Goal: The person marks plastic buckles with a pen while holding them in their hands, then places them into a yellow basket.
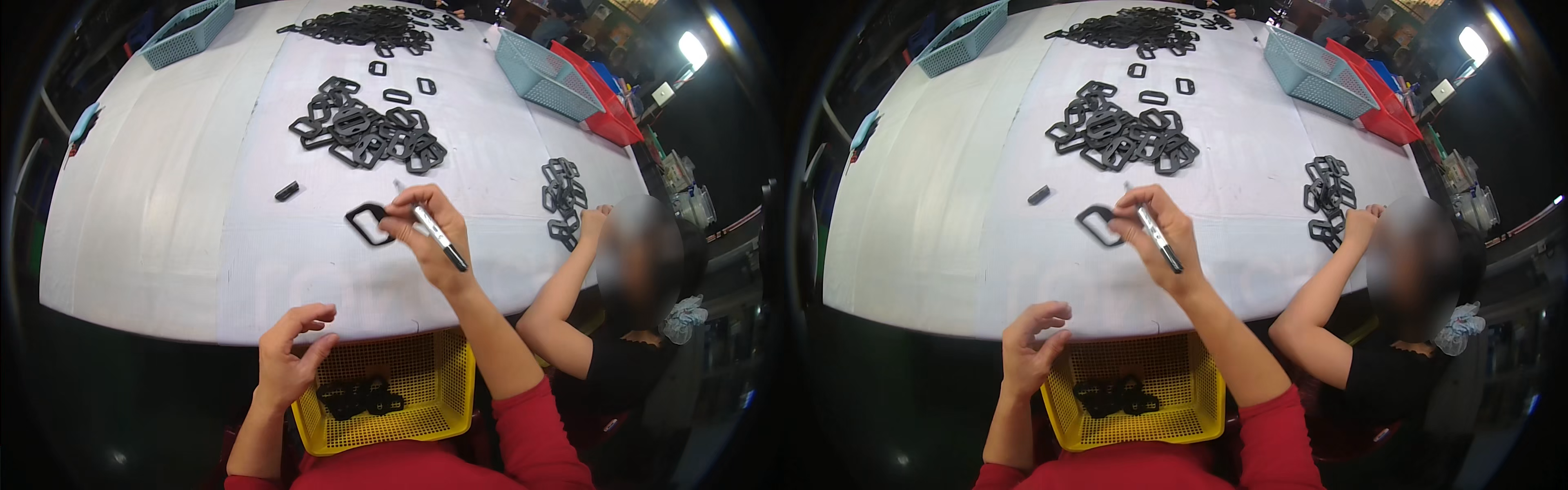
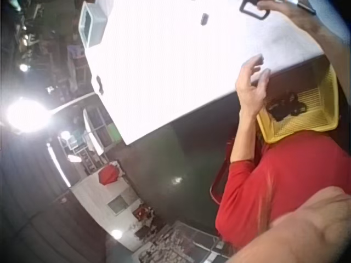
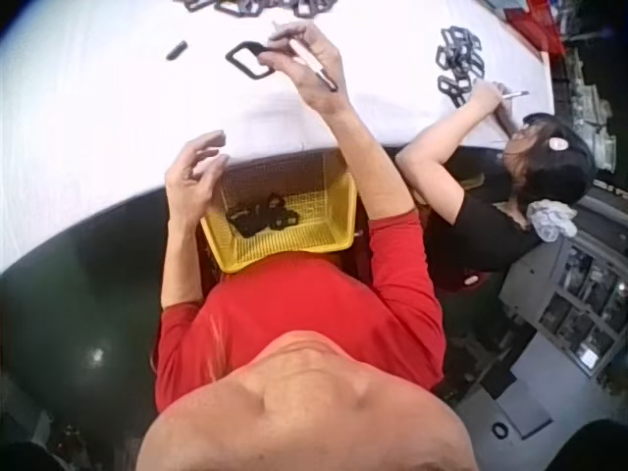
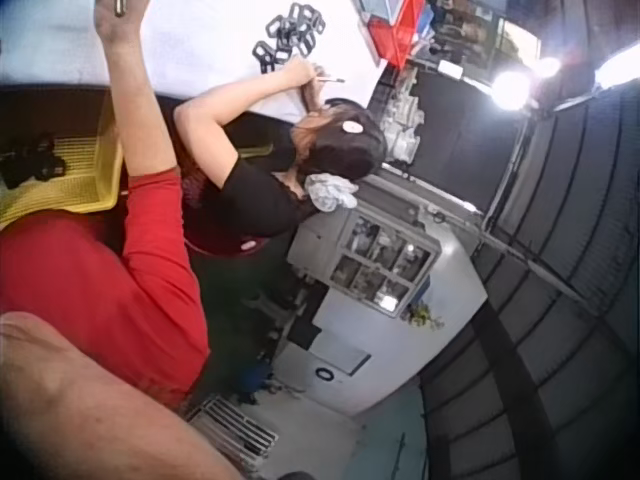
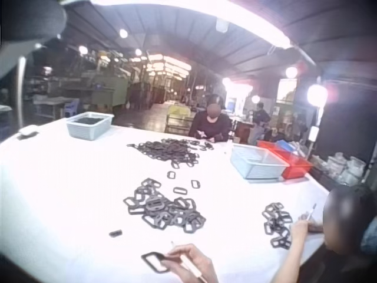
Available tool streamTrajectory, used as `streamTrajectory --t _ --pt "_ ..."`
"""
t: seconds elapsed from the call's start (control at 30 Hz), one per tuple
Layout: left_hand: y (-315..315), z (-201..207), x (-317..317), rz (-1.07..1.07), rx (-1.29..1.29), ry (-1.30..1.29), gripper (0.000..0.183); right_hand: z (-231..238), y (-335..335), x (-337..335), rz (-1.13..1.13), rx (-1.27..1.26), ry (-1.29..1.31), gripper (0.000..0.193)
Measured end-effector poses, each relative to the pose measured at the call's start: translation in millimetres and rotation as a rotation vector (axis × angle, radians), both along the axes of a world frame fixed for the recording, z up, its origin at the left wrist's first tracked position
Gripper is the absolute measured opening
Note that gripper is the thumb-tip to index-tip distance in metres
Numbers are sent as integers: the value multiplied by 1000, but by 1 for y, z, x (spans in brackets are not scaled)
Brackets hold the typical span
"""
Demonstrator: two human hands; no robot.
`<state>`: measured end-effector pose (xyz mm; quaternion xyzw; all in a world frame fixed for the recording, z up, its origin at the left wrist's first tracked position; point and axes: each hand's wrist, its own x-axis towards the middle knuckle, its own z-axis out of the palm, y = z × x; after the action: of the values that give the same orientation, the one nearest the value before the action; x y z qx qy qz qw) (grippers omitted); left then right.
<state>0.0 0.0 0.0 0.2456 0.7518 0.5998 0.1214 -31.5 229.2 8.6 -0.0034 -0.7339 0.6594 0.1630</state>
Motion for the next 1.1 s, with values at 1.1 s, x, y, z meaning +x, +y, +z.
streamTrajectory --t 1.1 --pt "22 -33 -5 107 152 13 44 -41 -37 61 -186 -233 -129 18"
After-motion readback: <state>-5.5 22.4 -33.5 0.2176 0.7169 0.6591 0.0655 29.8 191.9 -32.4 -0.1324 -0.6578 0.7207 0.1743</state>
